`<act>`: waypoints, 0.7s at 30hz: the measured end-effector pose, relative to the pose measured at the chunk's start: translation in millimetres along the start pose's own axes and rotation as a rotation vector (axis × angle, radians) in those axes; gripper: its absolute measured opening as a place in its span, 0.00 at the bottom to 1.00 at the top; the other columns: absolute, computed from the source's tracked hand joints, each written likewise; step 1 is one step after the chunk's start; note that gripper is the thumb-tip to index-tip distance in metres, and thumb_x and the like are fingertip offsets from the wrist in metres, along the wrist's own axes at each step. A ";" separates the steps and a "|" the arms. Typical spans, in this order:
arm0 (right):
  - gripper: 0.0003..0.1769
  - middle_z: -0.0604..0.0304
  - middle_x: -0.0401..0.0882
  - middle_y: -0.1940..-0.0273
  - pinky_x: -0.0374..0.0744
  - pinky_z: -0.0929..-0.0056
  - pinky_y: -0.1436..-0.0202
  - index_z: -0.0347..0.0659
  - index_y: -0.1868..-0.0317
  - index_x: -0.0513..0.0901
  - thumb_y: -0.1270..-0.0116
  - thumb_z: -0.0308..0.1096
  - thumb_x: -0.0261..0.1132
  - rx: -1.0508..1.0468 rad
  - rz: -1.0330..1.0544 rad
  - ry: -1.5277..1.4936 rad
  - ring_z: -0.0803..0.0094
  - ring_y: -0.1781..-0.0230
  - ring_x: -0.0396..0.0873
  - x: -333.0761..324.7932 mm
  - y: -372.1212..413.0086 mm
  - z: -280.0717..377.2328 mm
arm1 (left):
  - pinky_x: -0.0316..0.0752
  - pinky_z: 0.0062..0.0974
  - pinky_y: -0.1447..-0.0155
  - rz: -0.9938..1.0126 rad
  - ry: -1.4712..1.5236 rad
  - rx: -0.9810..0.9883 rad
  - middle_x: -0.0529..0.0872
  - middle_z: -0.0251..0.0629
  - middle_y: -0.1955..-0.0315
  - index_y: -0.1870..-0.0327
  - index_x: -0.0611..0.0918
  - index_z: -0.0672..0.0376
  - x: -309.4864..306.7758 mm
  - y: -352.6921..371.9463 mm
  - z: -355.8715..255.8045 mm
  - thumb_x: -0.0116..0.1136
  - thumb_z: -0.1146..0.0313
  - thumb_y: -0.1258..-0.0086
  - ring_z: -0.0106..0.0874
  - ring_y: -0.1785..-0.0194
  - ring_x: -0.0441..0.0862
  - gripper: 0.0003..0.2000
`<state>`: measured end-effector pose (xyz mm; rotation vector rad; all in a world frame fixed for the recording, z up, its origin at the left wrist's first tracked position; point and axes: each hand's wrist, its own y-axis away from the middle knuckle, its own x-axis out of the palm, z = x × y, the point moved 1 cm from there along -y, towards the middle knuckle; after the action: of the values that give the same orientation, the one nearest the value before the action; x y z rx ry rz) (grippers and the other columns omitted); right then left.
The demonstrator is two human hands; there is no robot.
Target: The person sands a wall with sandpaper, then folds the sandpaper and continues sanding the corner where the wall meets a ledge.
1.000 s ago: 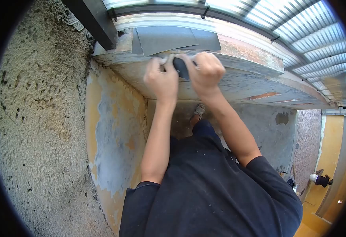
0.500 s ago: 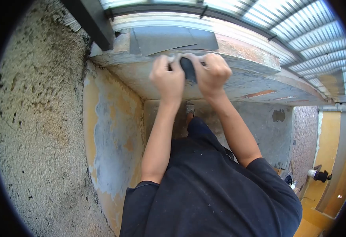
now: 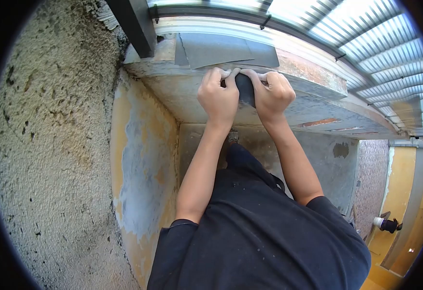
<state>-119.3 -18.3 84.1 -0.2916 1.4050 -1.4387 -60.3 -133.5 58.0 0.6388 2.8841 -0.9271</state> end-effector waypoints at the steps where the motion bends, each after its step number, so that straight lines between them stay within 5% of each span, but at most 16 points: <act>1: 0.16 0.56 0.81 0.77 0.75 0.60 0.73 0.43 0.75 0.83 0.39 0.37 0.83 0.001 -0.002 -0.001 0.57 0.77 0.81 3.7 1.7 2.3 | 0.78 0.43 0.60 -0.006 0.027 -0.003 0.87 0.47 0.72 0.71 0.84 0.61 -0.6 -0.7 0.8 0.75 0.71 0.34 0.48 0.68 0.86 0.10; 9: 0.18 0.57 0.78 0.77 0.76 0.61 0.70 0.43 0.77 0.80 0.41 0.35 0.82 -0.060 -0.015 -0.058 0.57 0.75 0.80 25.2 -7.9 36.0 | 0.76 0.42 0.63 -0.142 -0.094 -0.105 0.86 0.46 0.73 0.73 0.83 0.62 -24.1 -18.5 18.4 0.78 0.72 0.36 0.45 0.71 0.84 0.12; 11: 0.17 0.57 0.79 0.77 0.76 0.61 0.70 0.43 0.77 0.80 0.42 0.35 0.83 -0.070 -0.005 -0.054 0.57 0.75 0.80 14.3 -8.0 21.4 | 0.72 0.31 0.66 -0.126 -0.044 -0.057 0.83 0.39 0.79 0.73 0.85 0.63 -10.4 -10.5 7.6 0.80 0.72 0.36 0.28 0.75 0.75 0.11; 15: 0.16 0.56 0.80 0.78 0.75 0.59 0.72 0.42 0.77 0.82 0.42 0.34 0.83 -0.025 -0.040 -0.051 0.57 0.77 0.80 10.1 -5.2 13.6 | 0.76 0.37 0.64 -0.058 0.022 -0.006 0.87 0.45 0.75 0.72 0.84 0.64 -5.8 -9.2 1.4 0.79 0.71 0.36 0.40 0.73 0.83 0.12; 21: 0.16 0.55 0.80 0.77 0.75 0.59 0.70 0.40 0.76 0.82 0.42 0.31 0.83 -0.070 -0.025 -0.120 0.55 0.75 0.80 40.4 -11.1 51.6 | 0.73 0.34 0.66 -0.146 -0.100 -0.095 0.85 0.41 0.77 0.73 0.84 0.65 -40.1 -30.8 32.0 0.78 0.71 0.35 0.33 0.74 0.79 0.12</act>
<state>-102.0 -82.3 88.7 -0.4340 1.3597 -1.3716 -38.5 -189.2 55.3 0.3677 2.8951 -0.8048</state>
